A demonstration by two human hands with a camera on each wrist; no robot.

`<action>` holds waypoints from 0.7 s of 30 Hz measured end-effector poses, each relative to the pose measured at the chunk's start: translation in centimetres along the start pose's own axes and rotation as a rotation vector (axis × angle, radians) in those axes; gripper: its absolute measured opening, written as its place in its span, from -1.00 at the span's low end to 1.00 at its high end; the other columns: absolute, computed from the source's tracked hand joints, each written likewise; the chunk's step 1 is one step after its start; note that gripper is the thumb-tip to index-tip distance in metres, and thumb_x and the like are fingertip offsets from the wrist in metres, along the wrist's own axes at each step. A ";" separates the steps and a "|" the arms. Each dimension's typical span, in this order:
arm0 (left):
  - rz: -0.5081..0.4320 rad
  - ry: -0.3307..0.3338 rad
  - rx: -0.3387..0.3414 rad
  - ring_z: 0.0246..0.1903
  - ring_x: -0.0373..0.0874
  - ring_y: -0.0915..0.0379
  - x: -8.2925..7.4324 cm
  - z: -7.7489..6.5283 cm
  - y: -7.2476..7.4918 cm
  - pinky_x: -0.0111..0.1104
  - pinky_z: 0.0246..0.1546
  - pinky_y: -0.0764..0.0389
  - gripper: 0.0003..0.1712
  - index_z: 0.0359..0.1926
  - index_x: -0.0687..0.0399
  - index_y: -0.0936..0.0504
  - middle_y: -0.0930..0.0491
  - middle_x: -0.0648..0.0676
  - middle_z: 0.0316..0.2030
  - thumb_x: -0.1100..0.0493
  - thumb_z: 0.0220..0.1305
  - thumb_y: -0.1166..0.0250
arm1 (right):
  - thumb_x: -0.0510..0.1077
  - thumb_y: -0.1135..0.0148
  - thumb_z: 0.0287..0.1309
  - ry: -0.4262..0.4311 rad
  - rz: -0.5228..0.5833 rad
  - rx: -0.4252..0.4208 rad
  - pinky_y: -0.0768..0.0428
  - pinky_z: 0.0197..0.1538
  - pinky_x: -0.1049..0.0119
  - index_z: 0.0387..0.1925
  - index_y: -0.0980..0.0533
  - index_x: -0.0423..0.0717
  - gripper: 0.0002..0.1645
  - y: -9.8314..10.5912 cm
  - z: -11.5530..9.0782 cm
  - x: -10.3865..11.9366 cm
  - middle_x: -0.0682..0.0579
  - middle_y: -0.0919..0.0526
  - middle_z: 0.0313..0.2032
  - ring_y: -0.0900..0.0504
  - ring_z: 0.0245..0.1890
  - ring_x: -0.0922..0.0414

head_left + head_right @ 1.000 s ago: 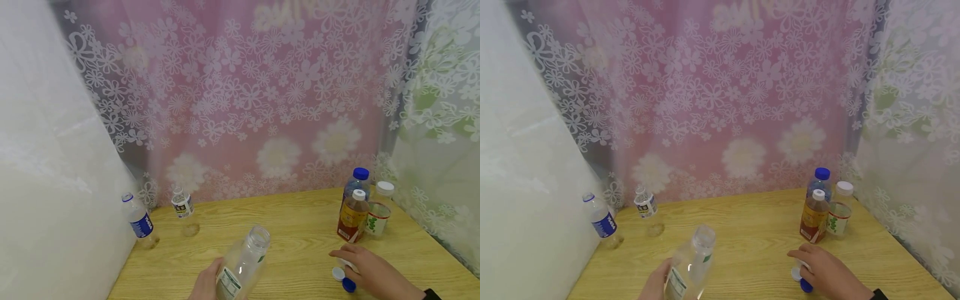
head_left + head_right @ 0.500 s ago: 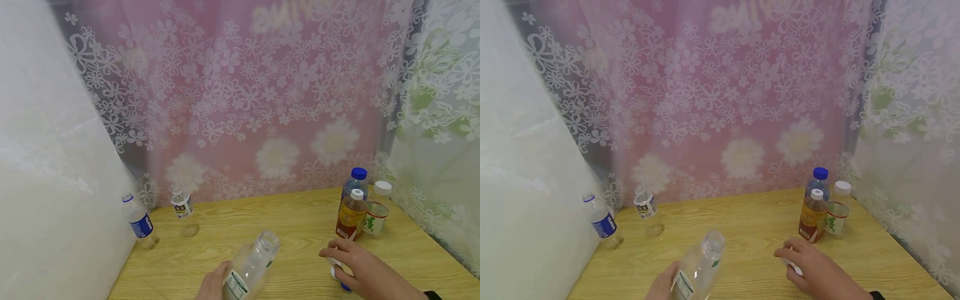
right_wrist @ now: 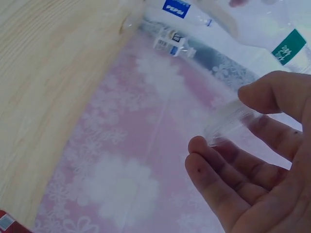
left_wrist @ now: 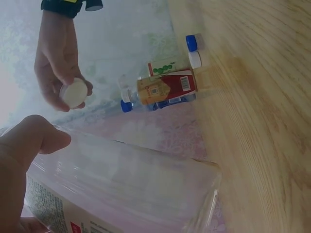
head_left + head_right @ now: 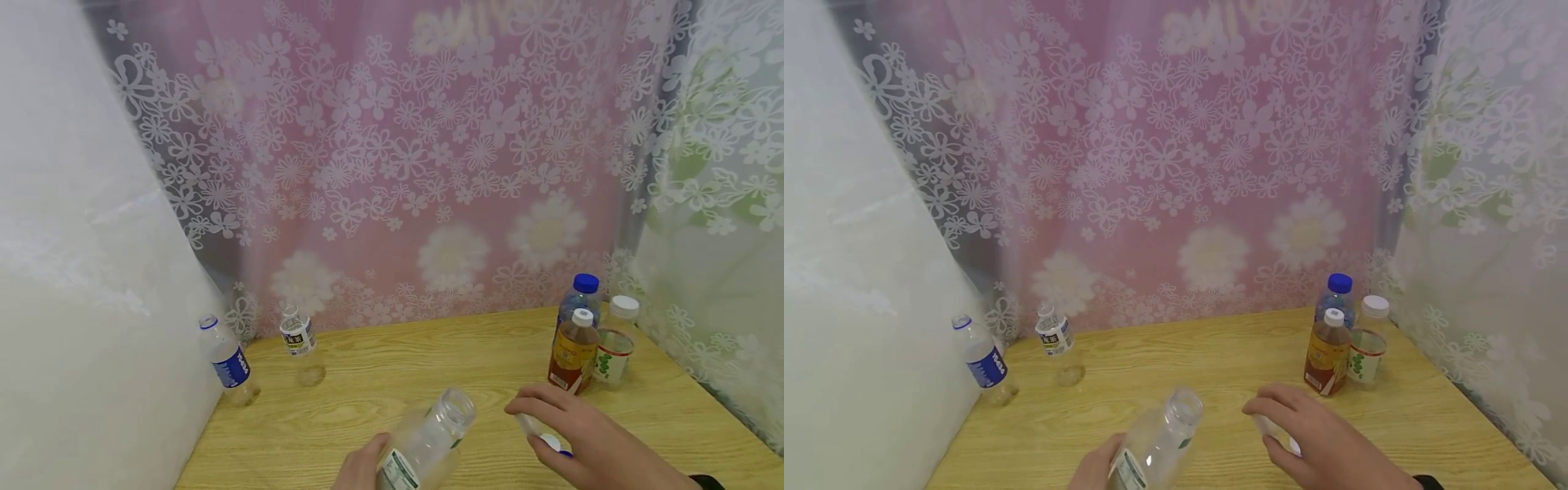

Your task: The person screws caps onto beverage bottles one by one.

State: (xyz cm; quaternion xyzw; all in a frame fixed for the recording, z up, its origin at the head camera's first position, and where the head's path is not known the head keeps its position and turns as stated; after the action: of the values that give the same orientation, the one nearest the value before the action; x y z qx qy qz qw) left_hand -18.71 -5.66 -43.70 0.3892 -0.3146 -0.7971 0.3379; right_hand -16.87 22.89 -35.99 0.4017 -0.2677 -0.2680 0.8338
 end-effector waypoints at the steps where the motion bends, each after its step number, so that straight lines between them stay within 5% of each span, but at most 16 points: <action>1: 0.002 -0.018 -0.016 -0.18 -0.25 -0.51 -0.2 -0.1 0.0 -0.35 -0.29 -0.60 -0.07 0.23 -0.17 -0.43 -0.58 -0.13 -0.13 -0.28 -0.18 -0.57 | -0.18 -0.40 0.23 -0.008 -0.002 -0.009 -0.56 -0.26 0.48 0.22 -0.45 0.31 -0.41 0.2 0.2 0.3 0.31 -0.49 0.06 -0.55 -0.12 0.40; 8: 0.022 -0.151 -0.141 -0.20 -0.30 -0.53 -1.3 -0.8 0.2 -0.43 -0.35 -0.59 -0.09 0.26 -0.22 -0.37 -0.61 -0.17 -0.17 -0.41 -0.05 -0.49 | -0.20 -0.46 0.14 -0.036 0.028 -0.088 -0.53 -0.13 0.59 0.19 -0.43 0.24 -0.37 1.4 1.2 1.9 0.38 -0.52 0.01 -0.57 -0.09 0.40; 16: 0.010 -0.144 -0.146 -0.21 -0.31 -0.55 -1.9 -1.0 -0.1 -0.47 -0.41 -0.57 -0.16 0.24 -0.23 -0.41 -0.64 -0.15 -0.19 -0.41 0.01 -0.46 | -0.35 -0.53 -0.03 -0.010 0.146 -0.210 -0.52 -0.01 0.66 0.09 -0.45 0.06 -0.33 2.6 1.6 3.3 0.24 -0.57 -0.04 -0.62 -0.14 0.36; 21: -0.003 -0.152 -0.168 -0.24 -0.31 -0.56 -2.2 -1.1 -0.3 -0.49 -0.44 -0.55 -0.19 0.20 -0.21 -0.44 -0.66 -0.16 -0.22 -0.40 0.00 -0.47 | -0.35 -0.53 -0.03 -0.045 0.149 -0.236 -0.56 -0.13 0.62 0.08 -0.46 0.09 -0.34 3.0 1.6 3.8 0.29 -0.60 -0.06 -0.61 -0.22 0.39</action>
State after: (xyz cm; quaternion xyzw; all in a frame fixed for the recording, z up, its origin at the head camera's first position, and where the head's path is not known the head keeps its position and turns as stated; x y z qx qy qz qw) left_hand -16.87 -4.04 -43.55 0.2985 -0.2709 -0.8483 0.3434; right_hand -14.53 21.08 -31.78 0.2738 -0.2821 -0.2440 0.8865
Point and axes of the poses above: each hand's wrist, its own z-axis towards the middle knuckle, its own y-axis out of the back of the hand, x = y × z, the point moved 7 cm from there along z, towards the middle knuckle
